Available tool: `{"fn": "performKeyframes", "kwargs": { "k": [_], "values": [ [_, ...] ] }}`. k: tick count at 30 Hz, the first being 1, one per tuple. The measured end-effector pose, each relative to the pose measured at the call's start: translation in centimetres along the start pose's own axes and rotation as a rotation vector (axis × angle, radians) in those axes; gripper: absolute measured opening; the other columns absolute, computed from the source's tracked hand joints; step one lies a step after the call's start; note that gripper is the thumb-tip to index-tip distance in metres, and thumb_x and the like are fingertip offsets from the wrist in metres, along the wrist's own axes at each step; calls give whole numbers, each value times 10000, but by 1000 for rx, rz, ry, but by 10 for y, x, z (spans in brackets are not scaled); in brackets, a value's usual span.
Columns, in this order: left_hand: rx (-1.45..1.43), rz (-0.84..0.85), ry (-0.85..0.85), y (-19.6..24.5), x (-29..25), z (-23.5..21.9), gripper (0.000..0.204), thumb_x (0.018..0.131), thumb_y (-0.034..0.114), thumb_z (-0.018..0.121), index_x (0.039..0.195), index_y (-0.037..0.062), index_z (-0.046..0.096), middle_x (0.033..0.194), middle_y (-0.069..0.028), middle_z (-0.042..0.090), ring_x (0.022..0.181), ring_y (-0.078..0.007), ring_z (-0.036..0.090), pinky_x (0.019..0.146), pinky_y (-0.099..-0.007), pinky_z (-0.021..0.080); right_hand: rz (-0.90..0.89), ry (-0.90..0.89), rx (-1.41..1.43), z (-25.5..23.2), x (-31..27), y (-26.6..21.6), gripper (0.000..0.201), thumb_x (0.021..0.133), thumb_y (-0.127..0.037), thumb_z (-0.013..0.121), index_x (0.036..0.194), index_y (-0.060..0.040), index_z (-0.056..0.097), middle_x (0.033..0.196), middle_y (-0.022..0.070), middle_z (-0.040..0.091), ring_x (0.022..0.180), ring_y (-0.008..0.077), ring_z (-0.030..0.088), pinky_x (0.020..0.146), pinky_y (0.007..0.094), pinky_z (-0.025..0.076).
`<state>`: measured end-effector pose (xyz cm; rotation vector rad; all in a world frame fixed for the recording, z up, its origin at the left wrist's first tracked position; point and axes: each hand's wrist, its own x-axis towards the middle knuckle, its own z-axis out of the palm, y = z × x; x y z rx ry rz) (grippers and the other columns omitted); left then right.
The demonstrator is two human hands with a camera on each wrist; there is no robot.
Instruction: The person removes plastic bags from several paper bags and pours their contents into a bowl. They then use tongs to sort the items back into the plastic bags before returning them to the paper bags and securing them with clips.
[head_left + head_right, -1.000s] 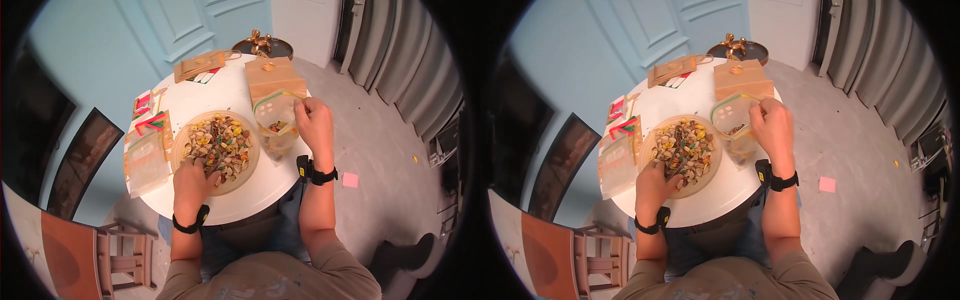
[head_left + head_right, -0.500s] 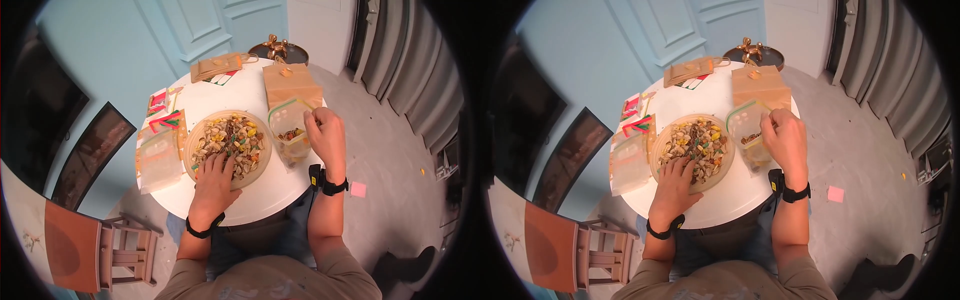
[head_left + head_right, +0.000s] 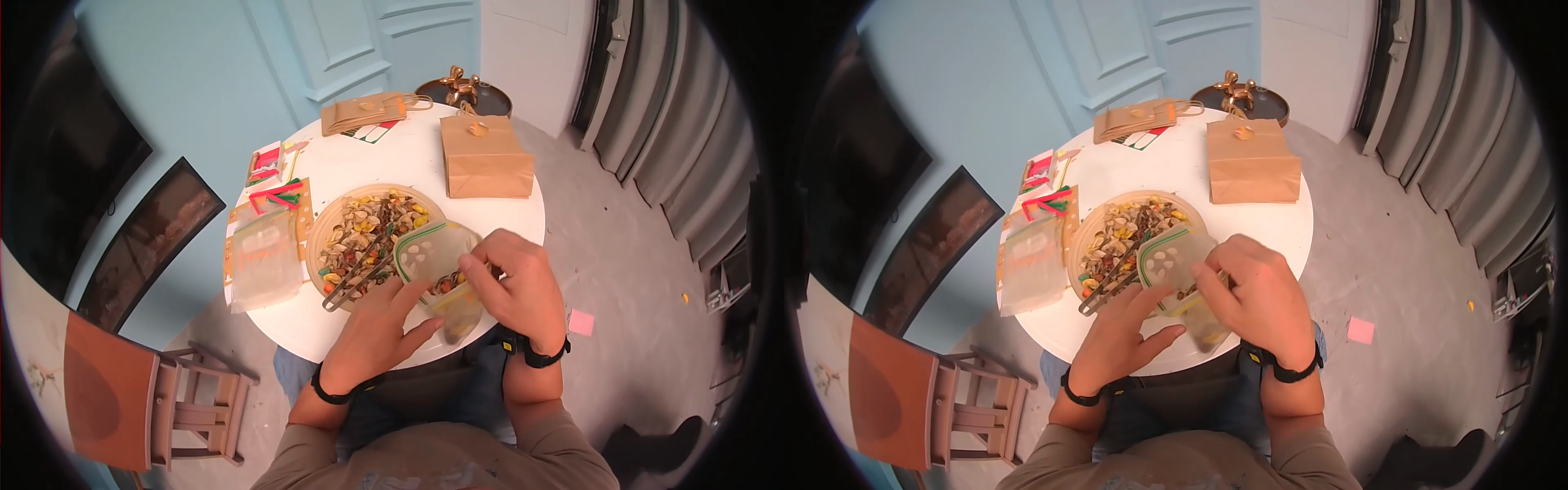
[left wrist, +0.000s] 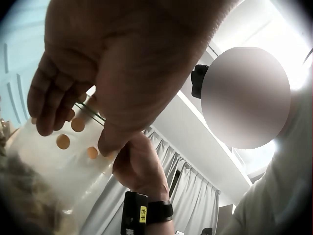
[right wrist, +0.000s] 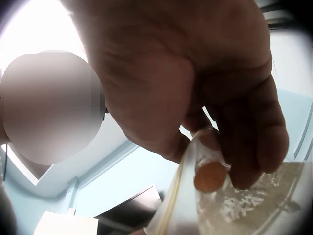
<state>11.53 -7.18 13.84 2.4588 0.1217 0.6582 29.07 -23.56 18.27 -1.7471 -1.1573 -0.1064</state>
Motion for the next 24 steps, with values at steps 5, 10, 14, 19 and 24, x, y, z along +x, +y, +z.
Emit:
{"fn": "performKeyframes", "kwargs": {
  "k": [5,10,14,19,24],
  "values": [
    [-69,-28,155,12,-10,-17,363,888,144,950,1047,25,646,995,-155,668,902,-376,678,785,-452,552,-65,-193,-97,-12,-9,-12,254,955,-255,870,923,-18,784,819,126,718,628,332,701,591,411,535],
    [-33,-48,167,-1,-15,-36,273,880,-33,881,1035,9,661,1009,-163,710,947,-377,714,853,-400,582,-168,-277,-85,-17,1,-9,385,866,-289,944,1105,-29,794,1050,153,743,912,330,750,757,411,581],
    [-45,-85,186,-6,-19,-42,236,890,-108,796,1063,-7,673,1083,-183,739,1011,-393,743,891,-399,590,-257,-185,8,9,20,17,430,834,-211,953,1189,-36,785,1234,156,737,1121,302,730,894,403,584],
    [-37,-12,223,-15,-25,-49,290,909,-116,722,1170,1,676,1208,-192,742,1050,-411,758,890,-427,609,-63,-455,256,18,29,48,351,799,-112,972,1070,-36,763,1086,94,771,989,236,741,859,352,569],
    [-358,-149,422,-18,-30,-44,390,942,-82,740,1312,4,653,1142,-174,760,1049,-318,783,904,-385,606,-73,-400,326,7,21,32,244,866,-106,909,1024,-14,749,927,108,786,833,287,753,778,369,586]
  ]
}}
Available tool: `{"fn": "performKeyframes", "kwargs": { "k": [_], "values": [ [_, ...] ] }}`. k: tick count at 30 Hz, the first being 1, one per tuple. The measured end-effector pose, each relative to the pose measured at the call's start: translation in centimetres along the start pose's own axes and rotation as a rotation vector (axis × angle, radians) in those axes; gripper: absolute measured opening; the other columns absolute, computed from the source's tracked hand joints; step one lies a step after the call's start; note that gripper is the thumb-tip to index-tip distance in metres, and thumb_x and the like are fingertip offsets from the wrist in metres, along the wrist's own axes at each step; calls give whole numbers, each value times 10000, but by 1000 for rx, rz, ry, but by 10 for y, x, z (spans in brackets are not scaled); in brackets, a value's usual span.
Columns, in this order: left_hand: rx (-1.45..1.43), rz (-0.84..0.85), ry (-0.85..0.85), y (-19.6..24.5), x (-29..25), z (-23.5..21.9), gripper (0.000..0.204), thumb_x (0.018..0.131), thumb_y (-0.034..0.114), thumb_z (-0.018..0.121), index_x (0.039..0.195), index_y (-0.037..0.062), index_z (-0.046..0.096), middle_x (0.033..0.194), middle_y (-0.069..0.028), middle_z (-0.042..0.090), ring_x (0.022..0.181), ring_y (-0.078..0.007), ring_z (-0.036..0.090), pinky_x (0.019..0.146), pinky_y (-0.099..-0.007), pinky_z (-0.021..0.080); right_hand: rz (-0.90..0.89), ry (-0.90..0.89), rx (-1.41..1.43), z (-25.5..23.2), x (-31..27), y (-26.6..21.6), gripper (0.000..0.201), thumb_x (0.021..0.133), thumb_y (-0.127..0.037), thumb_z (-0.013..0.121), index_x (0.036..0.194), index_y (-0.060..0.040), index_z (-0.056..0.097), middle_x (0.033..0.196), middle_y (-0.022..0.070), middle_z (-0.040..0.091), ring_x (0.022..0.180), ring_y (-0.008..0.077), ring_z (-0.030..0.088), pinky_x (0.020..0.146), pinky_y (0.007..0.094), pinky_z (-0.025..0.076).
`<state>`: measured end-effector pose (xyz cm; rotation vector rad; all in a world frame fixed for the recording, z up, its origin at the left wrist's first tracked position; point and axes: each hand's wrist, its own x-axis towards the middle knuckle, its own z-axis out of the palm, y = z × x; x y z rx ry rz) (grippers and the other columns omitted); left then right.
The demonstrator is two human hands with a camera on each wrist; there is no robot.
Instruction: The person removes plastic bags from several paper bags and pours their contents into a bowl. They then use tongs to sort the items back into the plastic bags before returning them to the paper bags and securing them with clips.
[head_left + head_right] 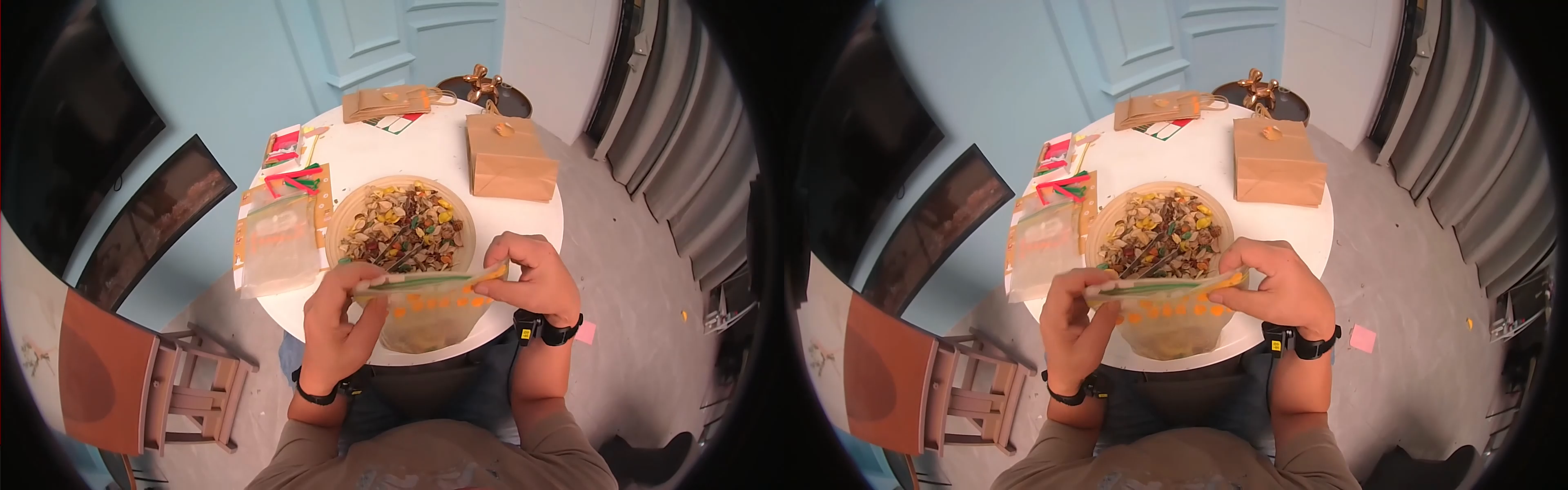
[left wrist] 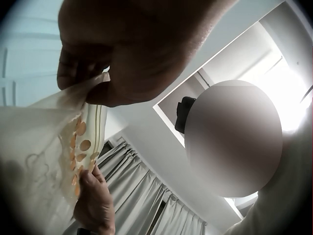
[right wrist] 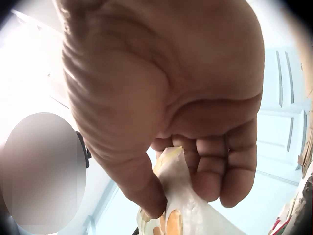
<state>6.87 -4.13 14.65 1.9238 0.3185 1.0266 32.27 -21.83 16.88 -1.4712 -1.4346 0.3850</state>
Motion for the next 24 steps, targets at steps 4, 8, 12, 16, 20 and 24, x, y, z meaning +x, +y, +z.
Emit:
{"fn": "performKeyframes", "kwargs": {
  "k": [4,8,12,16,20,24],
  "values": [
    [106,-135,-186,-18,13,1,482,981,-97,739,1428,-2,587,1096,-75,709,1037,-126,704,887,-297,593,143,-9,-275,9,10,8,255,865,-125,911,1035,-14,755,943,141,775,830,333,733,754,395,580],
    [48,-75,-153,-33,12,6,512,968,-90,761,1445,-7,594,1087,-58,716,1007,-127,710,884,-290,588,119,-41,-289,9,9,4,267,871,-143,910,1034,6,761,958,157,768,833,350,721,754,424,572],
    [-186,-194,-116,-39,13,16,490,971,-41,803,1420,-12,609,1103,-64,733,1026,-138,727,890,-306,596,-39,-63,-234,4,10,16,232,887,-159,897,995,9,779,928,161,749,839,346,711,755,443,566],
    [-355,-361,-116,-45,20,30,457,989,7,832,1399,9,632,1150,-47,709,1049,-112,706,863,-265,589,305,-53,-271,5,15,10,207,898,-185,885,976,-13,800,901,158,737,884,347,708,768,444,563],
    [-252,-411,-145,-47,23,40,462,989,43,850,1400,24,640,1191,-59,703,1075,-115,701,890,-268,598,207,-72,-360,6,11,5,231,904,-211,875,1010,-18,807,918,165,737,928,370,705,824,449,569],
    [-205,-347,-147,-54,18,47,463,995,53,843,1410,27,639,1224,-77,704,1098,-128,704,923,-278,604,-25,9,-476,15,8,-2,250,925,-208,846,1079,-16,796,988,171,738,995,389,700,913,469,570]
  ]
}}
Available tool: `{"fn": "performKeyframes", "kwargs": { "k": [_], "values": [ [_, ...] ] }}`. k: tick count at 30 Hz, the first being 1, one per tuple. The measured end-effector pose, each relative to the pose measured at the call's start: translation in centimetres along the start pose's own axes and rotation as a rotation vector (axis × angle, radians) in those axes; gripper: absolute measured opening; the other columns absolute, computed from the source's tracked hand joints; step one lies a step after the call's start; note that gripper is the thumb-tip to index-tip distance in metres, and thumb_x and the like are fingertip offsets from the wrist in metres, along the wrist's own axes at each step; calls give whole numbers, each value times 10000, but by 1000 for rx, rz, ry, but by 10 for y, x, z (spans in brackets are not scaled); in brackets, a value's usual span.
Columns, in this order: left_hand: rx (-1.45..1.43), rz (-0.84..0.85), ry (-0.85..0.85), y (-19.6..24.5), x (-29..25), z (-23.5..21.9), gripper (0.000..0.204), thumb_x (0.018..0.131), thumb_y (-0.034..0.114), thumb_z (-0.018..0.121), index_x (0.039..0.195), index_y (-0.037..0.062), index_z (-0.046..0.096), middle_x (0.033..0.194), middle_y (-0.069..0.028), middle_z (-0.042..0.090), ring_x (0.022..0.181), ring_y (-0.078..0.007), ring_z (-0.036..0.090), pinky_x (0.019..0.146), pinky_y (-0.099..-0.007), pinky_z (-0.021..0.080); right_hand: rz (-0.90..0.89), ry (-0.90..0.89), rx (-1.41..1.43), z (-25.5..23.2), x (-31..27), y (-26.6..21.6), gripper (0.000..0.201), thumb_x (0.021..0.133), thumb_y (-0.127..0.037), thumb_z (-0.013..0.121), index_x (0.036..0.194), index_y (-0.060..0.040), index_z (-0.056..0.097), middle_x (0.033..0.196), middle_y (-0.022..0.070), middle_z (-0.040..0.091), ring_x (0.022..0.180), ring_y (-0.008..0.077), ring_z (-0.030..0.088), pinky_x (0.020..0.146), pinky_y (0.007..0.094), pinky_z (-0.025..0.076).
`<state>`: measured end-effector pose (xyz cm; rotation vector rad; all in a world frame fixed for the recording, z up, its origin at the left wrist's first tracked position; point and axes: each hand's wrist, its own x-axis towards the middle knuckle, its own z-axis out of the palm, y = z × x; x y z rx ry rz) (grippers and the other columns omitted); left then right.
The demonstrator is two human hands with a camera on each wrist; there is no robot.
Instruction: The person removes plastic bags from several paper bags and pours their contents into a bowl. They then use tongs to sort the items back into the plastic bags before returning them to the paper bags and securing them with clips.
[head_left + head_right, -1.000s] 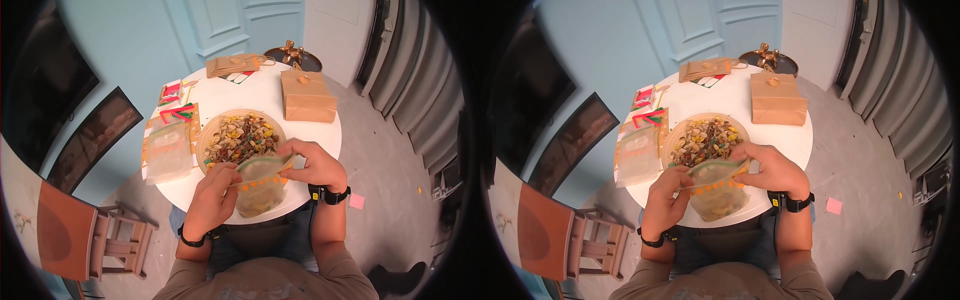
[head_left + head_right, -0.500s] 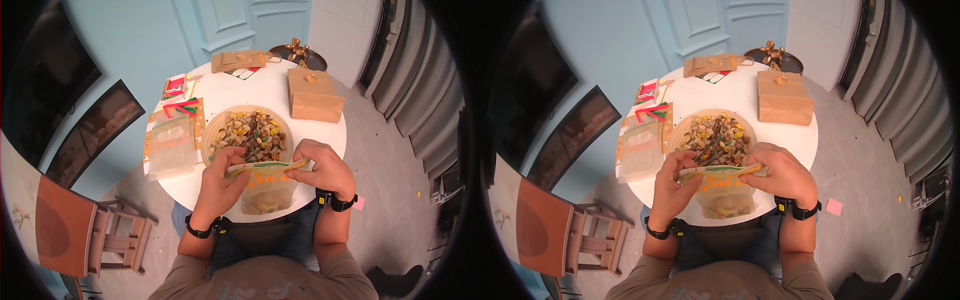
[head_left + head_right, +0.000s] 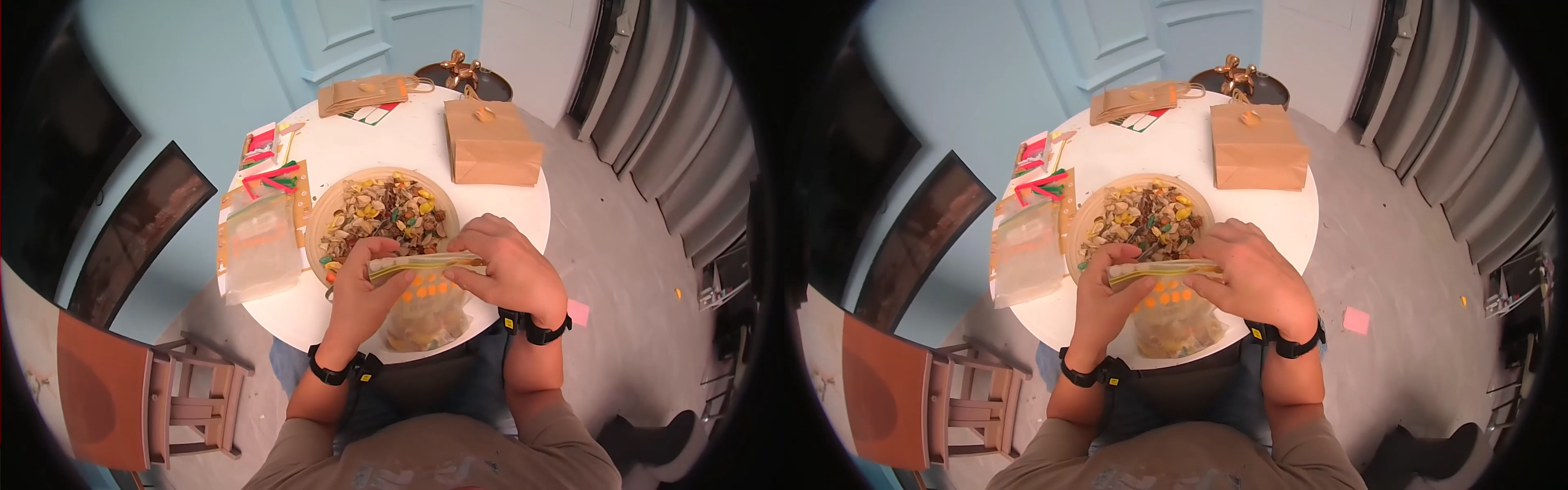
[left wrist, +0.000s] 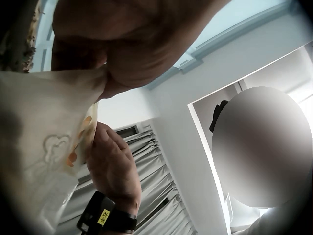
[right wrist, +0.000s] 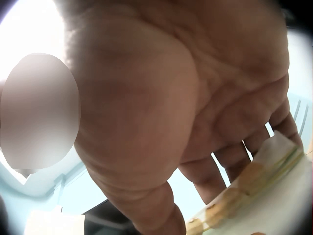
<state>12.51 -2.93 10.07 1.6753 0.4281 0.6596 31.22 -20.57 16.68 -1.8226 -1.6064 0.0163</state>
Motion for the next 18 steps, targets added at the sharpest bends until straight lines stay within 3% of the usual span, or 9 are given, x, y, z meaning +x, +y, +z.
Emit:
{"fn": "performKeyframes", "kwargs": {
  "k": [3,7,10,18],
  "values": [
    [23,4,-13,4,-4,2,467,1004,53,827,1426,23,628,1232,-90,708,1126,-135,701,946,-285,602,-43,11,31,10,3,-2,230,958,-182,806,1114,-15,778,1024,170,730,1025,395,692,955,480,560],
    [64,26,-9,15,-8,6,524,975,19,852,1446,26,622,1162,-52,721,1100,-126,703,934,-276,592,44,-85,57,15,7,1,173,988,-151,763,1078,-3,750,1009,174,720,1020,411,688,925,500,564],
    [125,120,35,7,-7,8,552,968,36,864,1458,26,612,1190,-56,720,1094,-135,704,952,-288,588,95,-126,109,13,9,1,161,1003,-152,755,1058,-2,735,1003,174,714,1015,414,688,899,508,565],
    [94,64,12,-2,-8,18,577,969,57,873,1474,13,595,1284,-73,713,1150,-129,694,979,-295,576,161,-199,192,8,10,1,157,1022,-147,742,1096,-9,750,1037,169,722,1030,411,701,894,498,568]
  ]
}}
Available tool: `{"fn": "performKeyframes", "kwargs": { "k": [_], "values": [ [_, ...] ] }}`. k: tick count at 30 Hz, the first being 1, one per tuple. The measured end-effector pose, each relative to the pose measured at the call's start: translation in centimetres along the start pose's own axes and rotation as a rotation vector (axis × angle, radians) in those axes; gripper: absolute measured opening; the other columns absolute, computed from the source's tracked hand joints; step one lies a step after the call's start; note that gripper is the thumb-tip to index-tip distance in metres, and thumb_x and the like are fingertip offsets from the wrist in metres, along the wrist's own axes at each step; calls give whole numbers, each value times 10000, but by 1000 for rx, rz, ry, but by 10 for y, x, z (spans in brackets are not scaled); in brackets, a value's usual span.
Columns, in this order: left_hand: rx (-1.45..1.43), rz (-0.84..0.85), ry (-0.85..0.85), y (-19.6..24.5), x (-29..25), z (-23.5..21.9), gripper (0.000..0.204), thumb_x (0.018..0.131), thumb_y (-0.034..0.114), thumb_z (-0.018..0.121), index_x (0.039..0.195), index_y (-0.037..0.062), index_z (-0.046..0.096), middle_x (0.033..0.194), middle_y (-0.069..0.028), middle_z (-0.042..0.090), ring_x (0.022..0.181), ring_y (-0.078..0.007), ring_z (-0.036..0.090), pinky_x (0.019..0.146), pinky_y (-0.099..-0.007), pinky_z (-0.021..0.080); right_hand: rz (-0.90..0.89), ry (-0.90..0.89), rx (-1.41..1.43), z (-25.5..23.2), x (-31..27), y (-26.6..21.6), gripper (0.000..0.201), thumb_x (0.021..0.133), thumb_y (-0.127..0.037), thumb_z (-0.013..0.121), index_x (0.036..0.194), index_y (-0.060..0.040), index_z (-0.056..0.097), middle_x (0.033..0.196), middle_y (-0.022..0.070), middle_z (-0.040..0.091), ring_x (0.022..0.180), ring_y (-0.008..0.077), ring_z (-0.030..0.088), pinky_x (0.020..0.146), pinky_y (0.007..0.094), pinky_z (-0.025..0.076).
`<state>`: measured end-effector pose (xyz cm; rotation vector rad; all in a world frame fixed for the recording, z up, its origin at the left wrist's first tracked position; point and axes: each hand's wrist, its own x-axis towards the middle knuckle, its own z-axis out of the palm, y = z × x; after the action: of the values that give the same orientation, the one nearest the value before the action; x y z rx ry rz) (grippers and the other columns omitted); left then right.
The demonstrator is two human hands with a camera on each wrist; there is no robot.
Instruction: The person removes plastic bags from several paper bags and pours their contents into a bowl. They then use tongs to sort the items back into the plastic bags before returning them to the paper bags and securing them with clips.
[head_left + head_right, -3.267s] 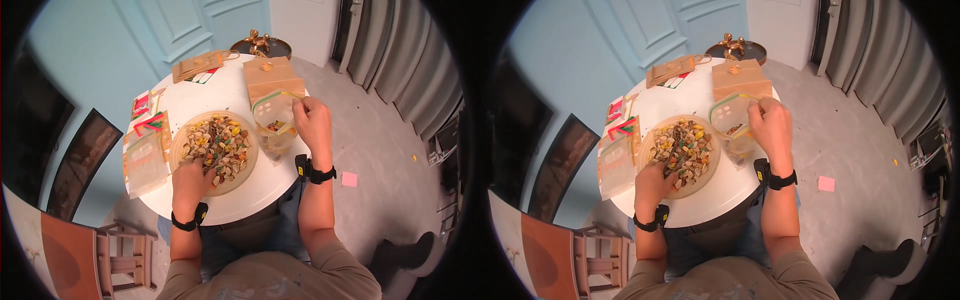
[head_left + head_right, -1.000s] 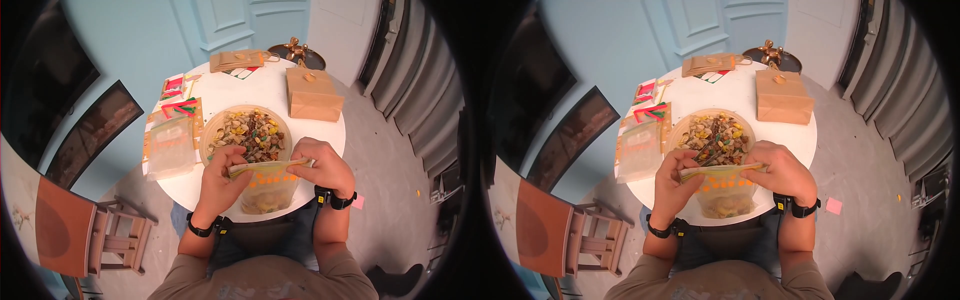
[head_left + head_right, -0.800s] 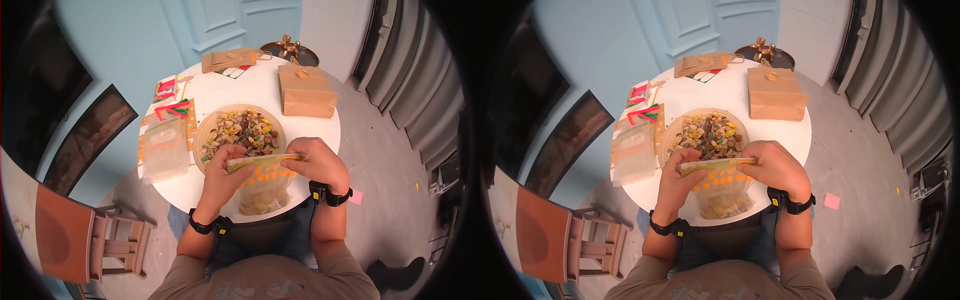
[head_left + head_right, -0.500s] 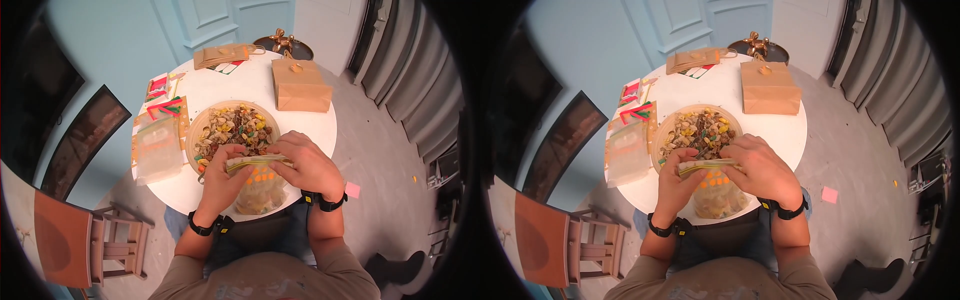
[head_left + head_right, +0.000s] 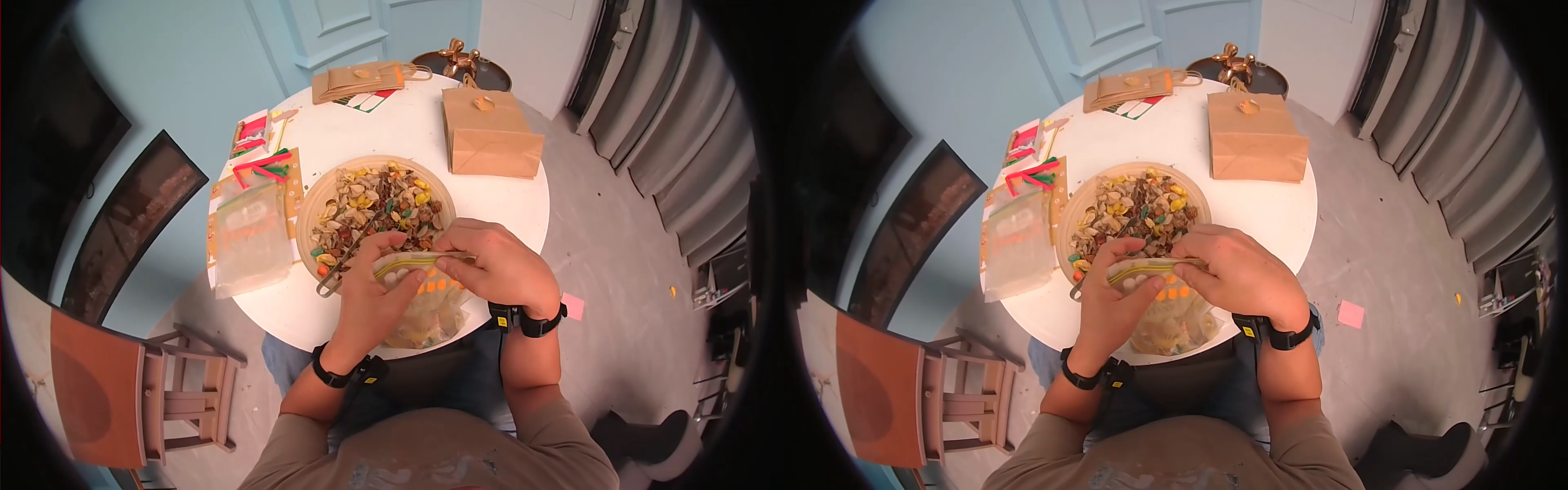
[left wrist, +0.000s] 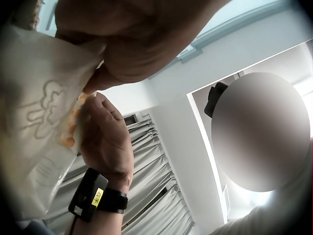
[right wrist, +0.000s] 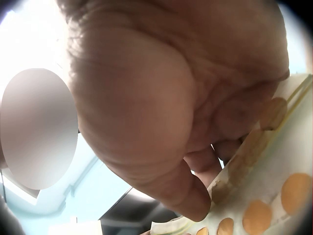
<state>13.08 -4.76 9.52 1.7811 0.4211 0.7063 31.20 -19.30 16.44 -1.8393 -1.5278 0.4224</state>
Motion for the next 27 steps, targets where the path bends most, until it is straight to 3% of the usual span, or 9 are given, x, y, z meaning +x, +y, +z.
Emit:
{"fn": "performKeyframes", "kwargs": {
  "k": [16,19,27],
  "values": [
    [-34,-12,-14,2,-1,-6,570,974,33,856,1485,32,604,1257,-49,699,1145,-107,665,972,-273,551,-26,4,62,11,13,7,135,1004,-118,751,1071,-2,751,1004,180,744,972,406,725,865,476,584],
    [-12,20,22,3,-1,-6,529,967,52,837,1450,36,620,1172,-86,718,1066,-161,695,936,-321,567,5,-3,73,12,14,4,126,1006,-114,742,1060,1,742,998,184,740,969,410,722,857,477,582],
    [-36,-7,14,2,-2,-7,529,964,57,841,1445,29,622,1145,-88,717,1054,-156,698,916,-313,571,-65,26,-13,19,15,4,122,1008,-99,711,1065,9,716,983,199,719,957,432,706,844,496,570]
  ]
}}
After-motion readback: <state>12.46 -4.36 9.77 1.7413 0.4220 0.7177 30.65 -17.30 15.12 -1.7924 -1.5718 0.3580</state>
